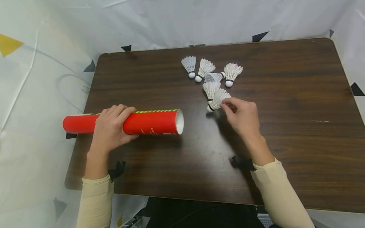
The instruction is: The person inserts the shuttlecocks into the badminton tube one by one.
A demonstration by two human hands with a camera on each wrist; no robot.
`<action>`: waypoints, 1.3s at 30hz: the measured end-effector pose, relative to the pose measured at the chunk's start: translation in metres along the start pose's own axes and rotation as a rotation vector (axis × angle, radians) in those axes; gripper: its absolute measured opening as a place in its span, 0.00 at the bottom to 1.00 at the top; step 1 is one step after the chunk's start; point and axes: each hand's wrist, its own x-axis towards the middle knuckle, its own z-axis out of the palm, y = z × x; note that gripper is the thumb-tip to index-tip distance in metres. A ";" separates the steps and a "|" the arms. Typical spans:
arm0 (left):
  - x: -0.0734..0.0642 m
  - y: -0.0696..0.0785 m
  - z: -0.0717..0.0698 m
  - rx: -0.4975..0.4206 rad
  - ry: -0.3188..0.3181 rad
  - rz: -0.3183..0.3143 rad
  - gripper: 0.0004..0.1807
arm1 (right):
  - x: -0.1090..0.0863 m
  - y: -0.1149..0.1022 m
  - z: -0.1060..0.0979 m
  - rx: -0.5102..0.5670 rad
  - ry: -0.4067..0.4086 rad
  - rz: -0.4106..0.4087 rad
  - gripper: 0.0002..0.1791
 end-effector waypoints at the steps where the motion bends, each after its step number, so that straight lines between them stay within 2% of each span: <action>1: 0.000 0.000 0.000 0.001 -0.001 -0.001 0.42 | -0.002 0.000 -0.001 0.050 0.034 0.015 0.04; 5: 0.000 0.000 0.000 0.005 -0.003 -0.004 0.43 | -0.010 -0.006 -0.008 0.304 0.136 0.093 0.05; 9: -0.001 0.000 0.000 0.010 -0.004 -0.004 0.43 | -0.017 -0.019 -0.013 0.555 0.184 0.167 0.05; 14: -0.001 0.000 0.000 0.013 -0.001 -0.002 0.43 | -0.025 -0.047 -0.022 0.717 0.188 0.178 0.06; 17: -0.002 0.000 0.000 0.017 0.002 -0.004 0.43 | -0.029 -0.063 -0.023 0.752 0.170 0.145 0.06; 23: -0.002 0.000 0.001 0.024 0.005 -0.001 0.43 | -0.037 -0.062 -0.001 0.816 0.118 0.079 0.08; 32: 0.001 0.002 0.003 0.002 0.003 0.004 0.43 | -0.041 -0.072 0.020 0.782 0.054 -0.014 0.09; 39: 0.003 0.004 0.003 -0.005 0.007 0.009 0.42 | -0.046 -0.076 0.030 0.802 -0.043 -0.034 0.09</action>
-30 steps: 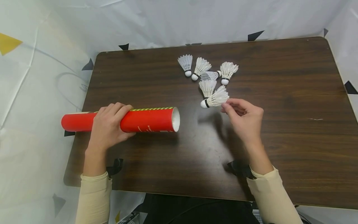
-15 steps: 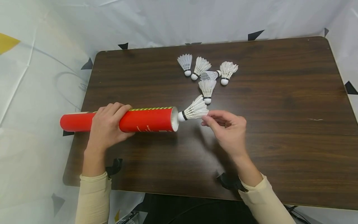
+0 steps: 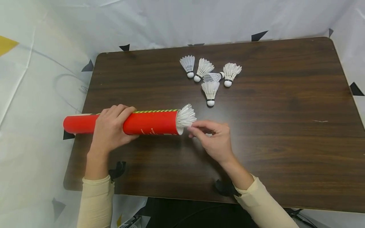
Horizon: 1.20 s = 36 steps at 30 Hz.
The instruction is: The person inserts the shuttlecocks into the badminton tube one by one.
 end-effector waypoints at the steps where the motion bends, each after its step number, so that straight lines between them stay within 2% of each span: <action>1: 0.000 0.000 0.000 0.000 0.002 0.000 0.42 | 0.000 0.000 0.001 0.002 -0.013 0.005 0.09; 16: 0.002 0.001 0.000 0.011 0.000 0.011 0.42 | 0.003 -0.001 0.007 -0.016 -0.207 0.092 0.10; 33: 0.004 0.001 -0.002 0.016 -0.007 0.009 0.44 | 0.010 0.000 0.005 0.013 -0.365 0.115 0.13; 36: 0.004 0.001 -0.002 0.016 -0.009 0.008 0.44 | 0.012 0.001 0.004 0.028 -0.389 0.140 0.13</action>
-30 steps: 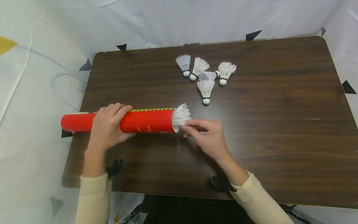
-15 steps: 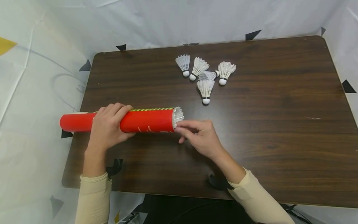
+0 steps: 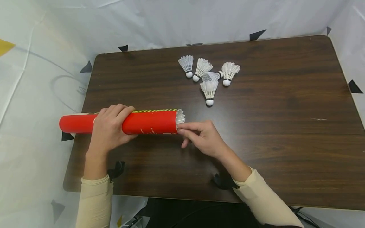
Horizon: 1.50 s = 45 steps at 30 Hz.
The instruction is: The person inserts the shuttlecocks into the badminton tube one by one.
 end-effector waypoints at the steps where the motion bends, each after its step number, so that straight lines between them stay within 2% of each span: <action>1: 0.000 0.000 0.000 0.000 -0.001 0.001 0.44 | 0.001 0.001 -0.001 0.010 -0.008 0.014 0.13; 7: 0.002 0.002 0.001 -0.001 -0.012 0.012 0.44 | 0.004 0.003 0.000 0.079 -0.037 0.105 0.12; 11: 0.003 0.003 0.002 0.000 -0.015 0.009 0.43 | 0.006 0.003 0.001 0.099 -0.049 0.128 0.11; 21: 0.001 0.002 0.003 -0.017 -0.010 0.006 0.42 | 0.009 -0.001 -0.006 0.061 -0.153 0.187 0.12; 27: 0.001 0.001 0.005 -0.028 -0.002 0.014 0.42 | 0.010 -0.005 -0.011 0.043 -0.206 0.194 0.11; 32: 0.000 0.000 0.005 -0.027 0.002 0.014 0.42 | 0.010 -0.005 -0.012 0.035 -0.200 0.192 0.13; 39: -0.001 -0.002 0.003 -0.023 -0.002 0.008 0.42 | 0.007 -0.004 -0.014 0.033 -0.175 0.147 0.13; 45: -0.003 -0.004 0.003 -0.007 -0.006 -0.003 0.42 | 0.003 -0.006 -0.021 0.023 -0.164 0.164 0.13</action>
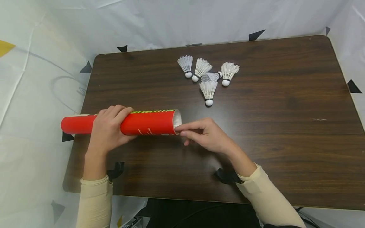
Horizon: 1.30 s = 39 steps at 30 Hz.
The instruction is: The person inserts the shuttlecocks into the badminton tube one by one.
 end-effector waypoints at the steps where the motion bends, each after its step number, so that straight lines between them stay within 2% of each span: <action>1: 0.000 0.000 0.000 0.002 0.000 -0.002 0.42 | -0.001 -0.001 -0.001 0.001 0.003 0.006 0.13; 8: -0.002 -0.002 -0.001 -0.006 -0.003 -0.005 0.41 | -0.004 0.002 -0.017 -0.017 0.041 0.042 0.12; 14: -0.002 -0.002 -0.002 -0.010 0.003 -0.006 0.41 | -0.002 0.006 -0.051 -0.069 0.183 0.071 0.10; 17: -0.002 -0.002 -0.002 -0.014 0.004 -0.004 0.41 | 0.001 0.011 -0.074 -0.176 0.282 0.130 0.11; 20: -0.002 -0.002 -0.003 -0.014 0.004 -0.003 0.41 | 0.007 0.018 -0.097 -0.329 0.384 0.195 0.11; 23: -0.002 -0.002 -0.002 -0.011 0.001 -0.005 0.41 | 0.013 0.027 -0.116 -0.525 0.478 0.257 0.11; 25: -0.002 -0.002 -0.002 -0.010 -0.004 -0.008 0.42 | 0.017 0.034 -0.127 -0.683 0.508 0.305 0.12; 29: -0.003 -0.001 -0.003 -0.009 -0.018 -0.014 0.43 | 0.024 0.046 -0.144 -0.918 0.526 0.383 0.17; 34: -0.004 -0.002 -0.003 -0.006 -0.029 -0.018 0.44 | 0.032 0.057 -0.164 -0.999 0.548 0.393 0.24; 39: -0.007 -0.003 -0.004 0.002 -0.031 -0.030 0.44 | 0.043 0.059 -0.181 -1.037 0.366 0.462 0.37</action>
